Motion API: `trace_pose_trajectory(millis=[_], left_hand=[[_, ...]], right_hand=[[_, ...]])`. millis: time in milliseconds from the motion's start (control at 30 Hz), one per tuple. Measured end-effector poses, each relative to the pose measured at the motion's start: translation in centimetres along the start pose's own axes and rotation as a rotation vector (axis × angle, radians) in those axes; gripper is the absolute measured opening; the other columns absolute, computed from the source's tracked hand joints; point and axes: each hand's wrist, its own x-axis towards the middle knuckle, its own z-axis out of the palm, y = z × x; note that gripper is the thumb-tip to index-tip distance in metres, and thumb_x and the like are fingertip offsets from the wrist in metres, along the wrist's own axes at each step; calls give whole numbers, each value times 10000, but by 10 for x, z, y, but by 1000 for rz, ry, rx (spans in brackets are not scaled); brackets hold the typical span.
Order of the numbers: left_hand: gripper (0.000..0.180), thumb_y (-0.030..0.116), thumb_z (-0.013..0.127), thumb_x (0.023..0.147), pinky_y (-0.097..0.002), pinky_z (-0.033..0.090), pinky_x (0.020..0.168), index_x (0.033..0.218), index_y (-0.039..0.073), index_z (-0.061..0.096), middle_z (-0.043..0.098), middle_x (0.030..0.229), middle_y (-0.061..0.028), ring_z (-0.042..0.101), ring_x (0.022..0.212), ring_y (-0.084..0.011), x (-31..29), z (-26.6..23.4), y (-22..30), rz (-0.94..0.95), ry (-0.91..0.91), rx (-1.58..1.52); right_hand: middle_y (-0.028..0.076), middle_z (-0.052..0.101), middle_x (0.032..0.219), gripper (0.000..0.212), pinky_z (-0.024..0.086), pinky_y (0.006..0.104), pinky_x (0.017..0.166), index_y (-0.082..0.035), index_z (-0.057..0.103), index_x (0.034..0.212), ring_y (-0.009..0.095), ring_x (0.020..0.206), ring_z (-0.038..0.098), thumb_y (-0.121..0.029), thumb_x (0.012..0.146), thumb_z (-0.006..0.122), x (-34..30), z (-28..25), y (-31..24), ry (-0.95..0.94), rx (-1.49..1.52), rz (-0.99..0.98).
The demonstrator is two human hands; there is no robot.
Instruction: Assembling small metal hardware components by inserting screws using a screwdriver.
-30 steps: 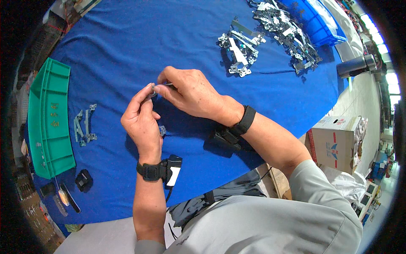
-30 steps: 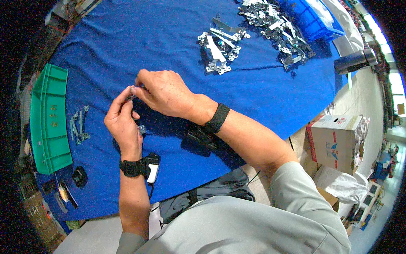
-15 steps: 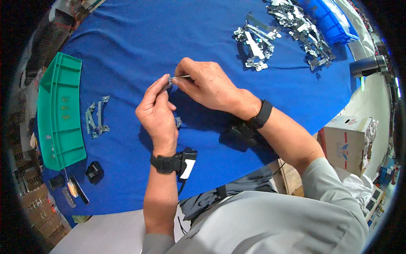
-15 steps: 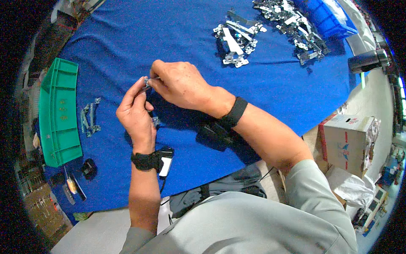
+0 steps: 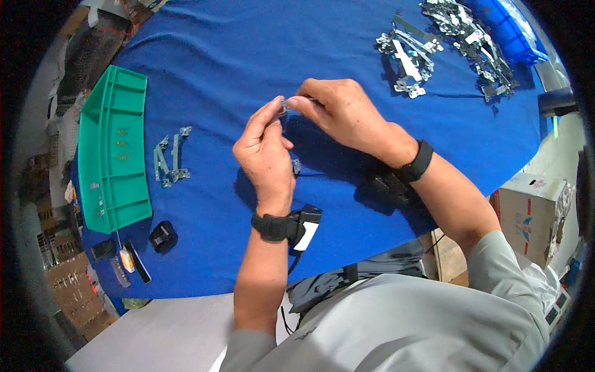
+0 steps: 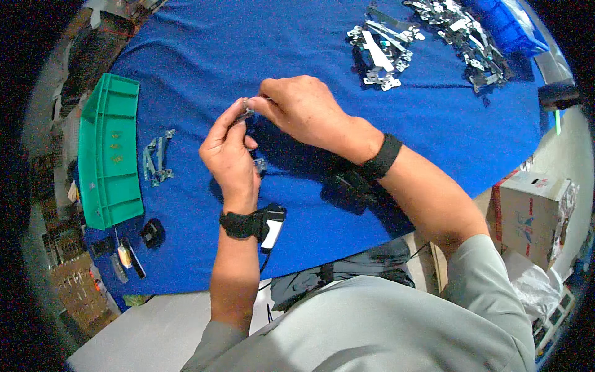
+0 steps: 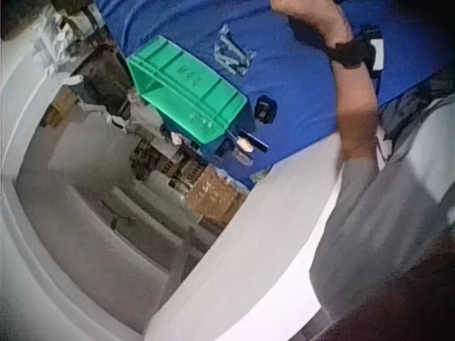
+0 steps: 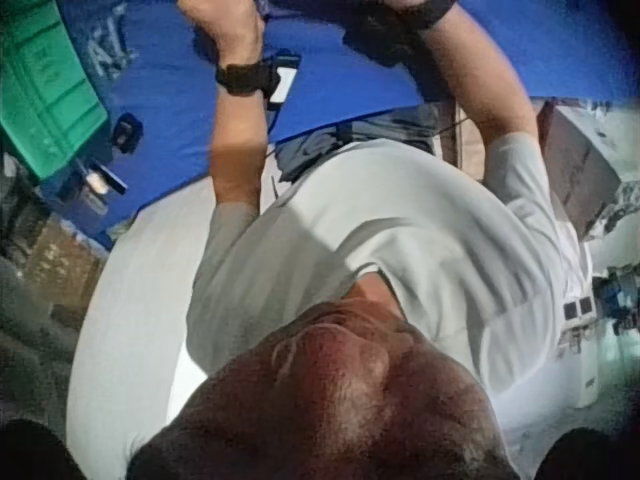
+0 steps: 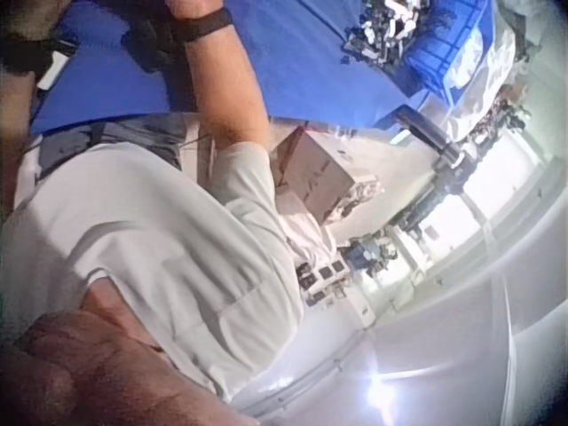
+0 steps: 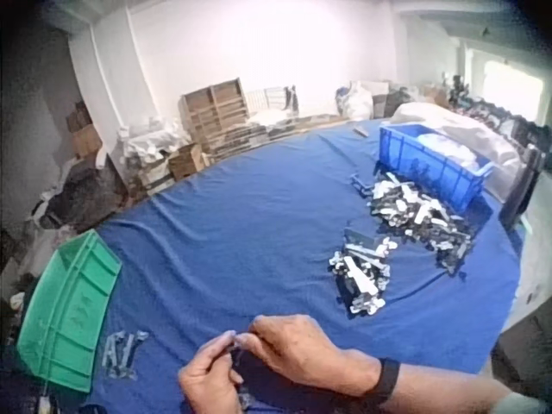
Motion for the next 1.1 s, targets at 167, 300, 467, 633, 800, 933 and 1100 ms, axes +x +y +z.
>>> trace_pose_trajectory(millis=[167,300,467,633,800,933,1100], left_hand=[[269,-83,536,908,-182,464,514,1068,11,730,702,1067,-101,616,739,-72,0,1,-2,-3,-13,16],[285,-91,546,883,-172,443,503,1097,-6,715,717,1015,-106,571,639,-53,0,2,-1,27,4,-15],[289,-97,540,876,-173,454,503,1086,-10,717,716,1038,-113,592,660,-58,0,2,-1,26,-7,-8],[296,-85,494,907,-182,474,519,1076,1,721,688,1116,-109,616,741,-72,-1,0,0,6,-46,-8],[322,-84,527,889,-179,500,540,1177,-29,660,692,1095,-143,623,732,-78,1,0,0,10,-34,-3],[481,-65,533,901,-220,578,615,1376,-27,463,654,1155,-174,657,851,-128,0,6,7,-36,-27,-215],[721,-67,547,886,-288,618,679,1493,-22,161,581,1217,-225,674,934,-204,4,1,11,-107,-157,-292]], right_hand=[[172,586,652,218,457,435,532,-2,603,841,367,600,595,-203,897,664,1,4,1,128,145,-99],[170,593,657,225,455,406,528,-5,608,853,350,580,589,-216,906,664,0,-5,-8,-10,164,38],[182,602,691,222,447,400,538,-8,612,870,336,607,599,-221,921,647,0,-2,-6,46,140,-26],[173,592,701,184,450,407,550,-6,597,877,328,612,586,-179,911,650,0,-3,-7,28,185,15],[171,595,749,156,455,395,565,-7,589,920,307,629,587,-150,908,649,-1,-4,-2,38,126,-20],[159,606,857,122,476,386,645,-10,580,947,316,759,610,-106,905,642,3,-4,0,153,291,-145],[140,614,909,120,499,393,748,-16,554,983,329,868,619,-84,911,621,3,-5,-7,26,258,-191]])
